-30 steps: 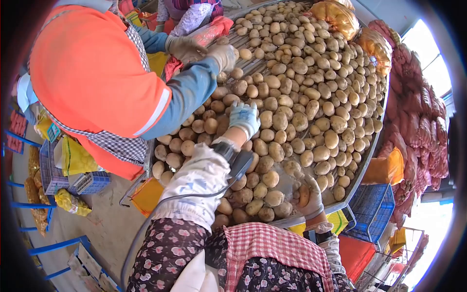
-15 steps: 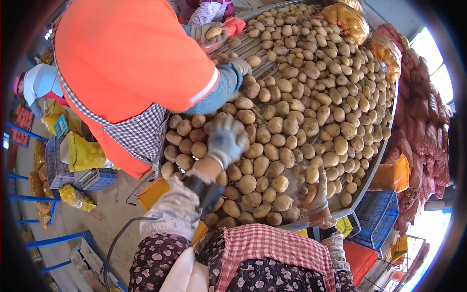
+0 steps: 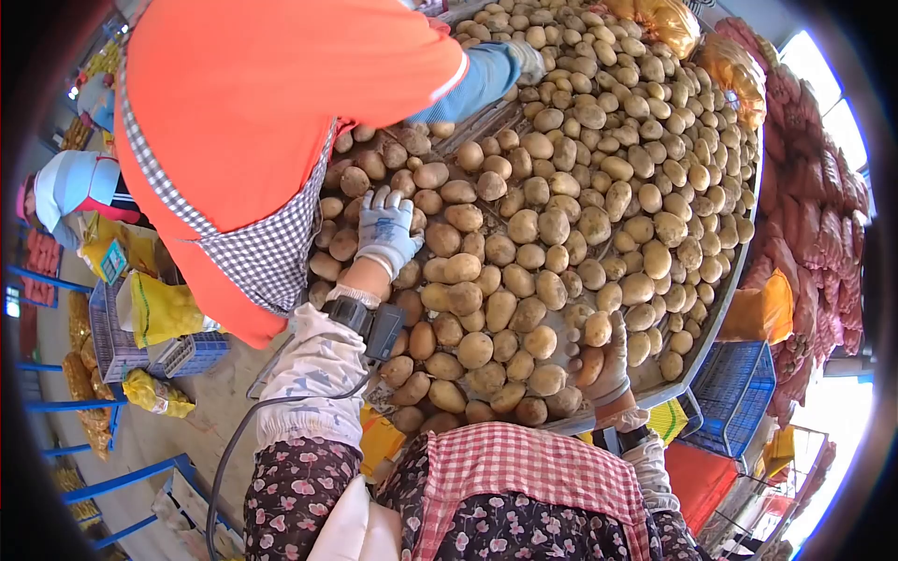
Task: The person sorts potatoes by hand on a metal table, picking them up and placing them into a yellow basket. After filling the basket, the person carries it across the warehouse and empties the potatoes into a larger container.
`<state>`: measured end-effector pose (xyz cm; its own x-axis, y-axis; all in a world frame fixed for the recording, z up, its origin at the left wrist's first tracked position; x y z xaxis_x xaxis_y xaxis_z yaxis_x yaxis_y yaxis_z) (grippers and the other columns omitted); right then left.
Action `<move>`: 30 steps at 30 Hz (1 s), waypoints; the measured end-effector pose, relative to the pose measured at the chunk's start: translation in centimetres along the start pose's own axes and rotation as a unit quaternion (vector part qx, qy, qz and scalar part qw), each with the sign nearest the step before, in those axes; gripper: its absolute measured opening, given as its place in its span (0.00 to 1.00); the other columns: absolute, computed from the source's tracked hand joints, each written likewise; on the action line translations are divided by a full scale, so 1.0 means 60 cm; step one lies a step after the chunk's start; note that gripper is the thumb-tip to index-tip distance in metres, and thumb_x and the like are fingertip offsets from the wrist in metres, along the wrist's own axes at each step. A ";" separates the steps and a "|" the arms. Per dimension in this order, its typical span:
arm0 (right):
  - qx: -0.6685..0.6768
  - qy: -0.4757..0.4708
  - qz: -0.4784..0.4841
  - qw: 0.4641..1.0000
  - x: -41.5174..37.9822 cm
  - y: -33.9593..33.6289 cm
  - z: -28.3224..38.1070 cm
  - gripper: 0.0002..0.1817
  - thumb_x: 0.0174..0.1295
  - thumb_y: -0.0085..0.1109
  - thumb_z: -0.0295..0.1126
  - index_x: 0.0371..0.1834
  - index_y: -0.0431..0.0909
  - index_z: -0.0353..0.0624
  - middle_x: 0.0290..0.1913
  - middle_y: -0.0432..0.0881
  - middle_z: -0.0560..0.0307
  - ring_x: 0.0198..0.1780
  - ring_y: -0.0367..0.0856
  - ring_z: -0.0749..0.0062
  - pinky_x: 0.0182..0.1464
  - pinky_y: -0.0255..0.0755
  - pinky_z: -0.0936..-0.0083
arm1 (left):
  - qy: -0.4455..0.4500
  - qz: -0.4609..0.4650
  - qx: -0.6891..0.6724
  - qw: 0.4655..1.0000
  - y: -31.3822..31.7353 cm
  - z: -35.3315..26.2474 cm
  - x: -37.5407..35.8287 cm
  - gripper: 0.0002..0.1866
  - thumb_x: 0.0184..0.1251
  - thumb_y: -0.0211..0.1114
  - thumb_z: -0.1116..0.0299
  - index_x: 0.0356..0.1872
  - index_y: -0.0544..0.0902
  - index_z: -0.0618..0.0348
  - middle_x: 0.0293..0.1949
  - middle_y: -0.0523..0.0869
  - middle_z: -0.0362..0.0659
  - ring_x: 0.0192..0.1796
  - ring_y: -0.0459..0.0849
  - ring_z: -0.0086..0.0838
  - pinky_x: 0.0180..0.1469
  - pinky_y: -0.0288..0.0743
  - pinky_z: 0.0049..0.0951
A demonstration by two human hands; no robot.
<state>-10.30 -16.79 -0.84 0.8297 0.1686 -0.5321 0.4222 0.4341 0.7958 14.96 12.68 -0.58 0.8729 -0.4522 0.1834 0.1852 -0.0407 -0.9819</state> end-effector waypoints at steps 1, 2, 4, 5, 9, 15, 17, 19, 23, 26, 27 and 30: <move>0.027 0.004 -0.027 0.999 0.003 0.017 -0.004 0.34 0.61 0.45 0.69 0.53 0.75 0.50 0.49 0.82 0.51 0.42 0.82 0.60 0.30 0.74 0.70 | -0.017 -0.048 -0.079 0.996 -0.006 -0.002 -0.009 0.25 0.52 0.69 0.54 0.50 0.77 0.53 0.52 0.78 0.47 0.60 0.72 0.38 0.69 0.56 0.47; 0.008 -0.011 -0.027 1.000 0.006 0.032 -0.010 0.40 0.58 0.44 0.72 0.60 0.73 0.51 0.54 0.80 0.49 0.50 0.81 0.55 0.35 0.77 0.69 | -0.032 -0.095 -0.157 0.982 -0.021 -0.011 -0.024 0.24 0.51 0.70 0.55 0.48 0.78 0.53 0.50 0.79 0.47 0.58 0.74 0.40 0.66 0.60 0.45; 0.025 0.005 0.028 0.999 0.006 0.080 -0.020 0.41 0.58 0.44 0.71 0.64 0.69 0.52 0.57 0.77 0.47 0.54 0.78 0.53 0.39 0.77 0.66 | 0.036 -0.061 -0.413 0.908 -0.101 -0.089 -0.043 0.22 0.53 0.71 0.58 0.46 0.79 0.57 0.44 0.83 0.47 0.49 0.80 0.42 0.60 0.69 0.41; 0.036 0.024 0.085 0.995 0.006 0.097 -0.023 0.43 0.58 0.44 0.71 0.68 0.66 0.53 0.60 0.75 0.46 0.58 0.75 0.51 0.44 0.78 0.63 | 0.097 0.058 -0.574 0.811 -0.103 -0.141 -0.054 0.21 0.54 0.71 0.57 0.46 0.80 0.57 0.43 0.84 0.46 0.49 0.80 0.43 0.60 0.69 0.41; 0.069 -0.007 0.078 0.995 0.013 0.082 -0.022 0.45 0.59 0.44 0.70 0.71 0.62 0.49 0.61 0.73 0.45 0.59 0.74 0.50 0.50 0.76 0.57 | 0.075 -0.070 -0.306 0.947 -0.113 -0.145 -0.025 0.22 0.60 0.63 0.65 0.58 0.75 0.53 0.51 0.81 0.48 0.55 0.78 0.41 0.58 0.69 0.46; 0.059 -0.031 0.037 0.997 0.001 0.030 -0.030 0.35 0.60 0.46 0.66 0.51 0.76 0.44 0.48 0.81 0.52 0.52 0.79 0.58 0.40 0.77 0.66 | -0.061 0.077 -0.023 0.995 0.011 -0.045 0.080 0.17 0.59 0.64 0.59 0.50 0.77 0.45 0.49 0.80 0.44 0.52 0.81 0.39 0.48 0.74 0.43; -0.090 -0.132 -0.122 0.980 0.007 0.036 -0.036 0.34 0.60 0.47 0.65 0.47 0.77 0.43 0.46 0.81 0.52 0.47 0.80 0.59 0.34 0.76 0.67 | -0.056 0.088 -0.044 0.994 0.020 -0.038 0.081 0.15 0.60 0.63 0.59 0.48 0.78 0.47 0.48 0.81 0.45 0.51 0.81 0.40 0.49 0.74 0.44; -0.039 -0.087 -0.138 0.986 0.002 0.064 -0.025 0.36 0.60 0.47 0.65 0.55 0.75 0.42 0.46 0.81 0.52 0.43 0.80 0.62 0.28 0.74 0.72 | -0.064 0.029 -0.150 0.986 0.011 -0.041 0.077 0.13 0.61 0.62 0.59 0.44 0.79 0.50 0.44 0.81 0.48 0.48 0.82 0.42 0.48 0.75 0.45; -0.116 -0.029 -0.022 0.993 0.001 0.070 -0.035 0.45 0.59 0.46 0.66 0.72 0.60 0.44 0.51 0.79 0.53 0.38 0.80 0.72 0.23 0.70 0.80 | 0.071 -0.047 -0.514 0.854 -0.121 -0.175 -0.027 0.13 0.62 0.62 0.69 0.48 0.81 0.57 0.42 0.84 0.52 0.45 0.83 0.46 0.49 0.77 0.40; -0.048 -0.041 0.031 0.998 0.009 0.098 -0.031 0.44 0.59 0.47 0.66 0.71 0.60 0.46 0.52 0.79 0.52 0.41 0.82 0.69 0.24 0.74 0.79 | 0.228 -0.142 -0.511 0.816 -0.130 -0.237 -0.066 0.16 0.59 0.63 0.70 0.49 0.79 0.60 0.46 0.83 0.51 0.50 0.81 0.47 0.55 0.73 0.41; -0.049 -0.042 0.033 0.997 0.007 0.088 -0.026 0.44 0.59 0.47 0.66 0.71 0.60 0.46 0.52 0.79 0.52 0.41 0.82 0.69 0.24 0.74 0.79 | 0.223 -0.180 -0.438 0.852 -0.137 -0.223 -0.060 0.17 0.58 0.64 0.70 0.50 0.79 0.59 0.47 0.82 0.50 0.52 0.80 0.47 0.58 0.71 0.42; 0.038 -0.050 0.024 0.998 -0.008 0.080 -0.018 0.38 0.60 0.49 0.62 0.64 0.68 0.44 0.53 0.78 0.49 0.46 0.81 0.61 0.38 0.81 0.68 | -0.017 -0.157 -0.220 0.963 -0.062 -0.087 -0.012 0.20 0.58 0.64 0.64 0.52 0.77 0.56 0.48 0.81 0.50 0.52 0.78 0.46 0.58 0.69 0.47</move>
<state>-9.06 -13.81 2.89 0.8801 0.0963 -0.4650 0.4052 0.3581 0.8412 11.26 8.50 2.66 0.8207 -0.3268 0.4686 0.2395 -0.5480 -0.8015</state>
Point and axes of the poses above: each hand's wrist, its own x-axis towards the middle knuckle, its own y-axis out of the palm, z = x × y, the point moved 3 cm from there along x, towards the middle knuckle
